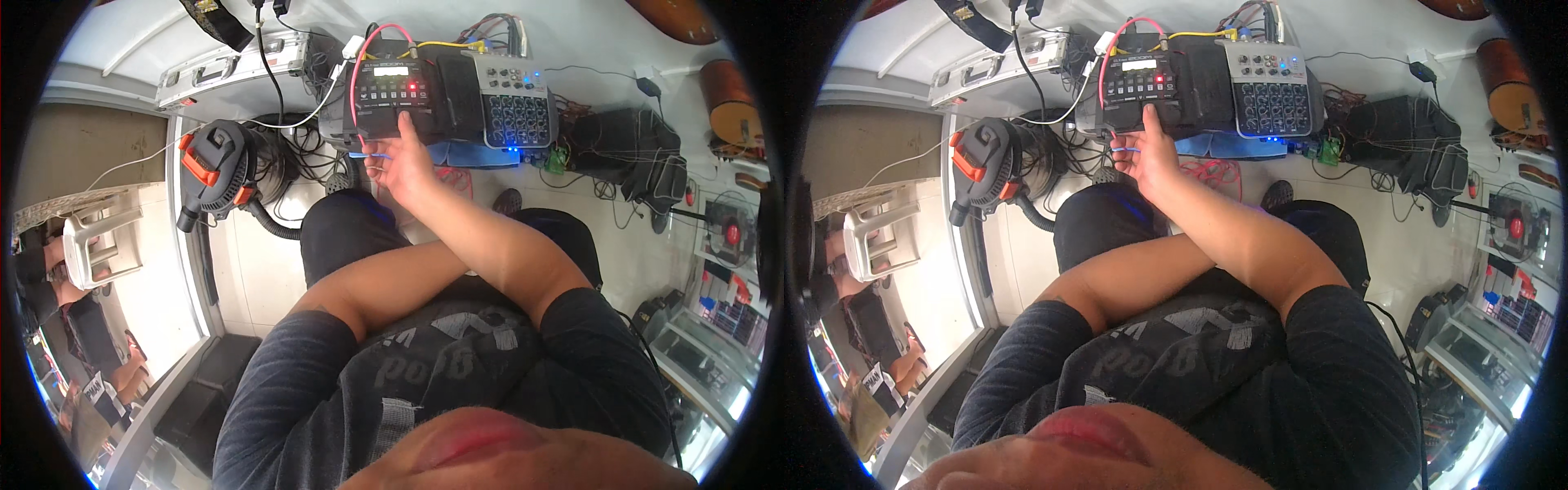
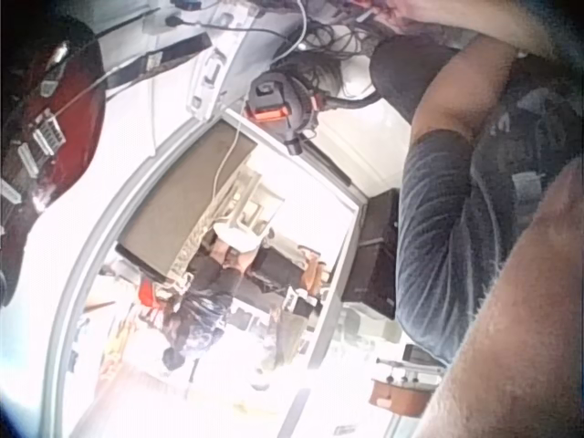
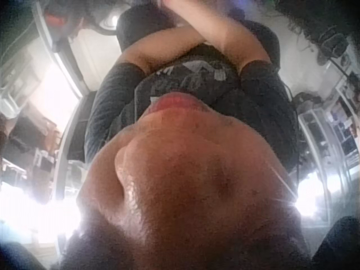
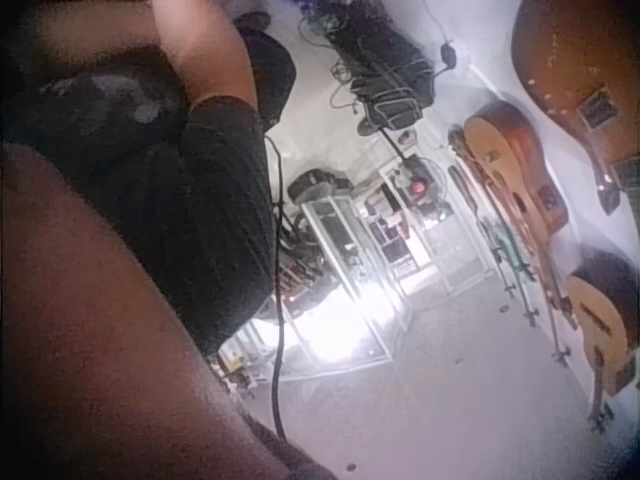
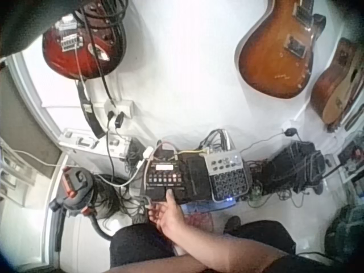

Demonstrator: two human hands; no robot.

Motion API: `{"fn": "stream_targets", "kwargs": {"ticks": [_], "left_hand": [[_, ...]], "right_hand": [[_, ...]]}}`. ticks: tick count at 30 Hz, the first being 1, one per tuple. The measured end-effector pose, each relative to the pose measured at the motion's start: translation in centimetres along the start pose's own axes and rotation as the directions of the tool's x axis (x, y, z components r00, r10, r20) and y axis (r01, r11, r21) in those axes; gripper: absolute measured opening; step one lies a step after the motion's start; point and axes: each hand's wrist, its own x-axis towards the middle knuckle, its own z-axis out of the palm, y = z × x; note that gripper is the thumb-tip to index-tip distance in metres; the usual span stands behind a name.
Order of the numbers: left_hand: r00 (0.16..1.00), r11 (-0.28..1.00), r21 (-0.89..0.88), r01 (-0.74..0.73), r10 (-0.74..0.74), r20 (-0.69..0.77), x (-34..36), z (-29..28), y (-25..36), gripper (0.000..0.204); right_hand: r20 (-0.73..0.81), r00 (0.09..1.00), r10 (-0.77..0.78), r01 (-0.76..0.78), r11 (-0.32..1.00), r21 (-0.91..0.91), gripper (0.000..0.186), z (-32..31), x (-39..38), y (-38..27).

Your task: The person turns knobs and presses buttons on an audio processor and a mixer, while holding an audio cable and connecting it to the devices.

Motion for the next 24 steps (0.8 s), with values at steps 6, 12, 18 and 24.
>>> {"fn": "stream_targets", "kwargs": {"ticks": [6, 12, 18, 24], "left_hand": [[1.0, 1.0, 0.005, 0.004, -0.004, 0.015, 0.2, 0.0, 0.2, 0.058], [0.999, 1.0, 0.01, 0.018, -0.019, 0.036, 0.3, -0.1, 0.2, 0.058], [0.996, 0.999, 0.026, 0.031, -0.033, 0.081, 0.7, -0.9, 0.6, 0.058], [0.982, 0.995, 0.065, 0.07, -0.08, 0.171, 1.6, -2.1, 1.3, 0.058]], "right_hand": [[0.016, 1.0, 0.026, -0.026, 1.0, -0.005, 0.087, -0.4, 0.3, -0.1], [0.028, 1.0, 0.006, -0.005, 1.0, -0.02, 0.088, -0.4, 0.4, 0.4], [0.035, 0.999, 0.029, -0.029, 1.0, 0.002, 0.088, -0.6, 0.5, 0.3], [0.001, 0.997, 0.076, -0.075, 0.983, -0.169, 0.067, -0.1, -2.0, 0.0]]}}
